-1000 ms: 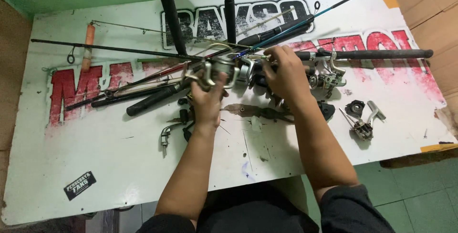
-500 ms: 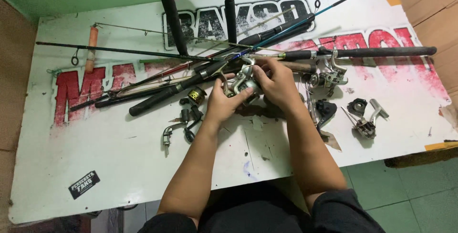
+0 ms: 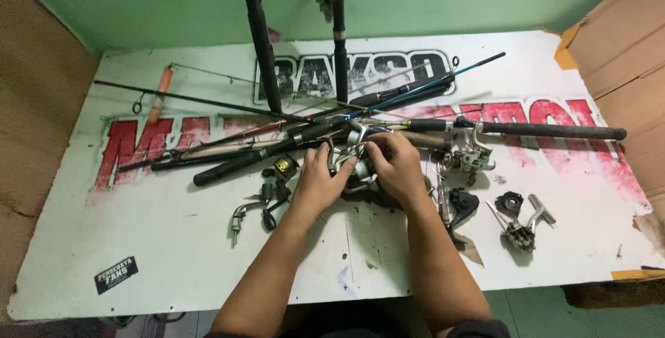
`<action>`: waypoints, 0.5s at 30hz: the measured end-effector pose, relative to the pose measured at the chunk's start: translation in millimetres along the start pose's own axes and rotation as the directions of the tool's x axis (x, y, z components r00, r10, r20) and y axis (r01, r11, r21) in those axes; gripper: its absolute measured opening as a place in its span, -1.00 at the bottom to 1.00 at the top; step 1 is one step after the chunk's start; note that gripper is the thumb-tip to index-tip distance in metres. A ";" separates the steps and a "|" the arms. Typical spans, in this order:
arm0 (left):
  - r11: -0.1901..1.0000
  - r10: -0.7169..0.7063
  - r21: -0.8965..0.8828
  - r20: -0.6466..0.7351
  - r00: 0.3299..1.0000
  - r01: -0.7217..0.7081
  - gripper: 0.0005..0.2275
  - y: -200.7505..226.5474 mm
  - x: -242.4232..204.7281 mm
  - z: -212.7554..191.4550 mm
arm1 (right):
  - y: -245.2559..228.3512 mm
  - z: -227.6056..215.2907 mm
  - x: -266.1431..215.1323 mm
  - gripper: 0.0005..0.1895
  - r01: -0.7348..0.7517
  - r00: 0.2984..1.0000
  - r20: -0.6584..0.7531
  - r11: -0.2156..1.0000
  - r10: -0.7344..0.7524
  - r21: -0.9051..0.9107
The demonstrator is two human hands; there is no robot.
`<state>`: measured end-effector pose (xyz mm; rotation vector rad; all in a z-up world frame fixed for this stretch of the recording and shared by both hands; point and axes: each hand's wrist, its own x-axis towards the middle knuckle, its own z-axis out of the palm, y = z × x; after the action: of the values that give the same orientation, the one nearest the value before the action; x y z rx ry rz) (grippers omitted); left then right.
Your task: Assembling a fishing reel and mounting it onto a fishing rod.
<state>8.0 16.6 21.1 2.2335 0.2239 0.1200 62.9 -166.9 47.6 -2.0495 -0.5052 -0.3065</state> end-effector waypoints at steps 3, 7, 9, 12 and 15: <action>0.998 0.050 0.044 -0.019 0.999 -0.049 -0.30 13.4 -6.3 -8.8 | -6.8 -0.3 -1.4 -0.87 0.002 0.999 -0.033 0.999 -0.001 0.039; 0.992 0.093 0.087 -0.029 0.995 -0.090 -0.35 21.4 -12.0 -14.5 | -11.5 3.6 -3.7 -0.86 -0.010 0.999 -0.040 0.996 0.013 0.093; 0.990 0.100 0.101 -0.001 0.995 -0.100 -0.36 10.6 -7.1 -12.7 | -15.3 2.1 -2.9 -0.86 -0.049 0.999 -0.015 0.992 0.051 0.112; 0.983 0.155 0.101 -0.011 0.988 -0.154 -0.39 12.4 -14.3 -23.4 | -18.4 2.9 -3.5 -0.85 -0.094 0.995 -0.018 0.979 0.099 0.179; 0.986 0.160 0.066 -0.073 0.984 -0.156 -0.53 40.5 -37.4 -63.3 | -13.0 3.6 -3.9 -0.82 -0.158 0.985 -0.026 0.956 0.170 0.247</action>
<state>-34.2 32.8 91.8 2.3071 0.0930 0.2907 53.4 -158.8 54.0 -1.8266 -0.3236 -0.1821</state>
